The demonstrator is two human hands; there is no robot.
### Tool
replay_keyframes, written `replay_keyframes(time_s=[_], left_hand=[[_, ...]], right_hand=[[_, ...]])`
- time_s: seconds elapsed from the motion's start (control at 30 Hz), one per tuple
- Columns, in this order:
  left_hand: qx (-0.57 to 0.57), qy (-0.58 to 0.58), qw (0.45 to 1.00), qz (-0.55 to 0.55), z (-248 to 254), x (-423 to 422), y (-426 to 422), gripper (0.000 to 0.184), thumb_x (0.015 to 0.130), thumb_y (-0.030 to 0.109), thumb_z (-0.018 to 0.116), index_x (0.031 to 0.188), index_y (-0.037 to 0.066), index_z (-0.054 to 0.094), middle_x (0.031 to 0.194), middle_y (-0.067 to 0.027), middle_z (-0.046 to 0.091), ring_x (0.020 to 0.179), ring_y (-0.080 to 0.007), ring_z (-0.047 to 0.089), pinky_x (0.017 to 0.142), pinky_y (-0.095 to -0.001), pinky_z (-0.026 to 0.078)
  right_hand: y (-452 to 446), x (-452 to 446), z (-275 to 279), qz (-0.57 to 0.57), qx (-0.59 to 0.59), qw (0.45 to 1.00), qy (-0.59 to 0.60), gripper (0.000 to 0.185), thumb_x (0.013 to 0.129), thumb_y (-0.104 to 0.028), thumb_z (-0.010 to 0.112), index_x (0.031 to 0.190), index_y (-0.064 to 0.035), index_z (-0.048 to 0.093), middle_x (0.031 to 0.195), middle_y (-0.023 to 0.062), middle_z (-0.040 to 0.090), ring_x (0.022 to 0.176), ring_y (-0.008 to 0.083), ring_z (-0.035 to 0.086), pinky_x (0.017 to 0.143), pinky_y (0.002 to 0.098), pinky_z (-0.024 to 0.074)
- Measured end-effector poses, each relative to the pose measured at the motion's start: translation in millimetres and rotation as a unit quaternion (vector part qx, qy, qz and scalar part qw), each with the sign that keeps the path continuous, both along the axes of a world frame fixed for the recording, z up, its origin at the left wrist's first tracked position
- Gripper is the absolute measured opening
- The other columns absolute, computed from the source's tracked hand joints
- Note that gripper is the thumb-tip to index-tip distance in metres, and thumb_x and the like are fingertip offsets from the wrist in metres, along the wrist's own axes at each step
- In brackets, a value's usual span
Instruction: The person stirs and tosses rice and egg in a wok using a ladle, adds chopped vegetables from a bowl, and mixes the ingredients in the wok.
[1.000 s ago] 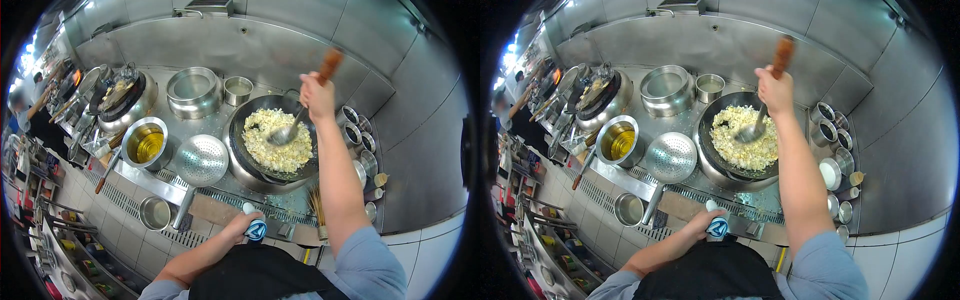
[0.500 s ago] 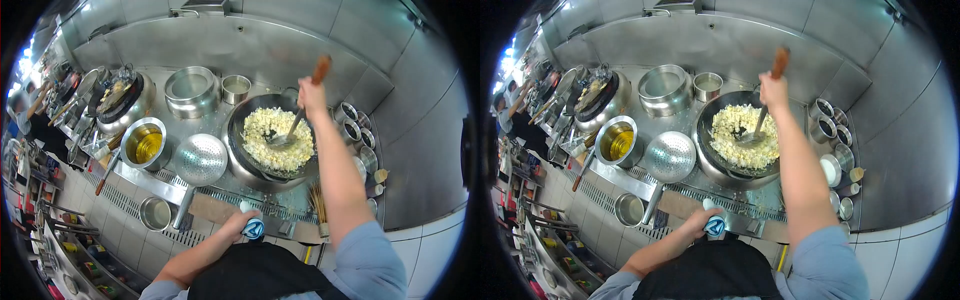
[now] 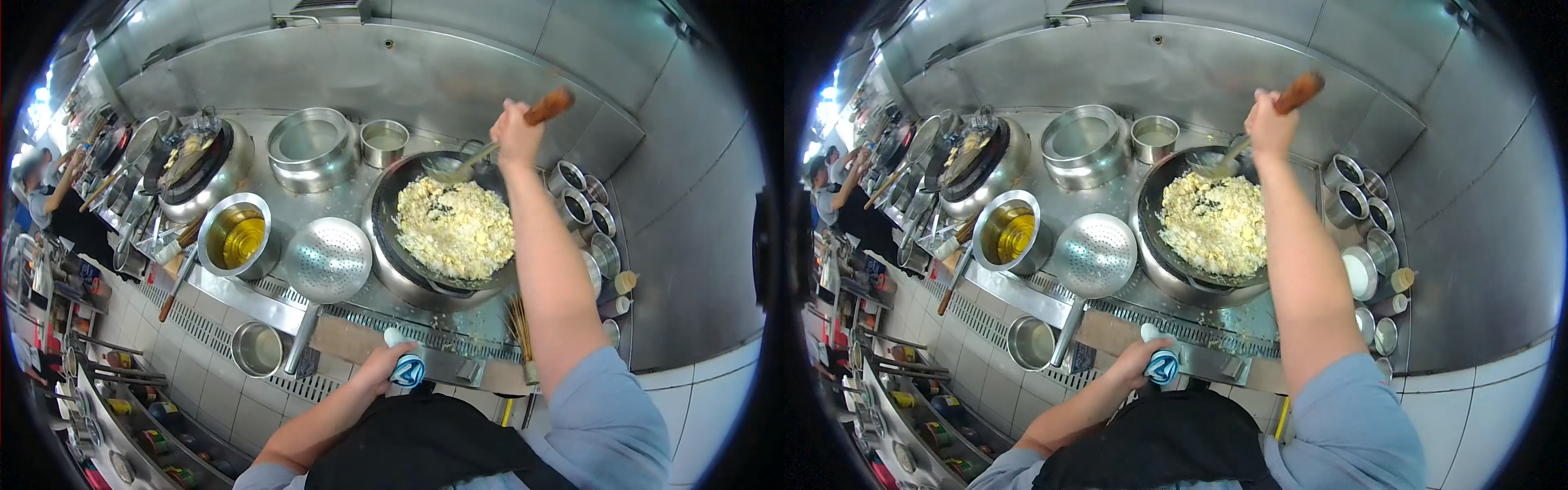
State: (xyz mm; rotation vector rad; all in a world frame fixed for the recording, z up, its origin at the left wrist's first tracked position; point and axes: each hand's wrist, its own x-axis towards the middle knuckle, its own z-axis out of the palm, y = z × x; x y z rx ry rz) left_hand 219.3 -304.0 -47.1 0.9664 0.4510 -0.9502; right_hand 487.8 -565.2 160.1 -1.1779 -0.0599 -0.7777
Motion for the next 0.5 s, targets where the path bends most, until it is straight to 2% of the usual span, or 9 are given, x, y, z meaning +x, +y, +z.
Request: replay_keyframes(time_s=[0.03,0.07,0.13,0.23,0.27,0.33,0.37,0.43,0.5], left_hand=[[0.008,0.008,1.000,-0.006,1,-1,-1,0.031,0.088,0.021,0.063,0.108,-0.001,0.055,0.091,-0.0080,0.063,0.077,-0.0166,0.064,0.064,-0.0301,0.053],[0.009,0.004,1.000,-0.007,0,2,-2,0.031,0.088,0.021,0.063,0.108,-0.001,0.055,0.091,-0.0080,0.063,0.077,-0.0166,0.064,0.064,-0.0301,0.053],[-0.003,-0.023,1.000,0.011,-5,0,-5,0.031,0.087,0.021,0.063,0.107,0.000,0.054,0.088,-0.0075,0.063,0.074,-0.0166,0.064,0.062,-0.0299,0.053],[-0.014,-0.018,0.999,0.022,-8,9,-9,0.031,0.088,0.023,0.063,0.107,0.001,0.054,0.085,-0.0068,0.063,0.071,-0.0164,0.064,0.062,-0.0298,0.053],[-0.015,-0.017,1.000,0.019,-8,14,-11,0.031,0.088,0.023,0.063,0.107,0.001,0.054,0.085,-0.0068,0.063,0.071,-0.0164,0.064,0.062,-0.0298,0.053],[-0.033,-0.005,0.999,0.038,-5,28,-18,0.032,0.089,0.026,0.063,0.108,0.001,0.053,0.085,-0.0066,0.063,0.071,-0.0165,0.064,0.062,-0.0302,0.054],[-0.047,0.002,0.998,0.044,3,35,-23,0.034,0.089,0.029,0.062,0.106,0.001,0.054,0.084,-0.0067,0.063,0.070,-0.0169,0.064,0.062,-0.0308,0.054],[-0.064,-0.006,0.998,0.027,20,51,-34,0.033,0.093,0.033,0.057,0.103,0.002,0.056,0.081,-0.0063,0.064,0.069,-0.0166,0.064,0.062,-0.0309,0.053],[-0.081,-0.003,0.997,-0.014,28,64,-39,0.036,0.096,0.039,0.052,0.102,0.003,0.056,0.083,-0.0058,0.064,0.071,-0.0159,0.063,0.065,-0.0320,0.053]], right_hand=[[1,5,-25,-0.041,-0.050,0.998,0.008,0.025,0.085,-0.012,0.058,0.066,-0.0108,0.042,0.048,-0.0015,0.038,0.035,0.0105,0.035,0.035,0.0282,0.0283],[-1,9,-38,0.028,-0.007,0.991,0.130,0.023,0.086,-0.013,0.058,0.068,-0.0104,0.044,0.048,-0.0013,0.040,0.035,0.0105,0.036,0.036,0.0276,0.0300],[-6,-5,-1,0.226,-0.076,0.949,0.206,0.021,0.086,-0.012,0.059,0.069,-0.0100,0.046,0.049,-0.0014,0.041,0.035,0.0105,0.037,0.036,0.0264,0.0301],[5,-58,61,0.268,-0.112,0.941,0.173,0.017,0.086,-0.014,0.060,0.074,-0.0099,0.049,0.050,-0.0016,0.043,0.037,0.0097,0.040,0.036,0.0258,0.0301],[13,-76,51,0.265,-0.111,0.942,0.175,0.017,0.086,-0.014,0.060,0.074,-0.0099,0.049,0.050,-0.0016,0.043,0.037,0.0097,0.040,0.036,0.0258,0.0301],[33,-112,23,0.126,-0.078,0.976,0.159,0.026,0.091,-0.012,0.055,0.068,-0.0111,0.043,0.049,-0.0042,0.038,0.037,0.0068,0.034,0.036,0.0238,0.0257],[24,-93,-30,0.052,-0.157,0.971,0.174,0.027,0.091,-0.012,0.056,0.068,-0.0108,0.043,0.050,-0.0040,0.038,0.039,0.0068,0.036,0.036,0.0242,0.0255],[-10,-59,-53,0.087,-0.149,0.975,0.143,0.028,0.087,-0.011,0.060,0.064,-0.0102,0.045,0.051,-0.0038,0.040,0.041,0.0079,0.037,0.040,0.0260,0.0284],[-17,-79,10,0.135,-0.045,0.976,0.165,0.027,0.086,-0.011,0.062,0.063,-0.0109,0.047,0.051,-0.0048,0.041,0.039,0.0073,0.036,0.038,0.0254,0.0276]])
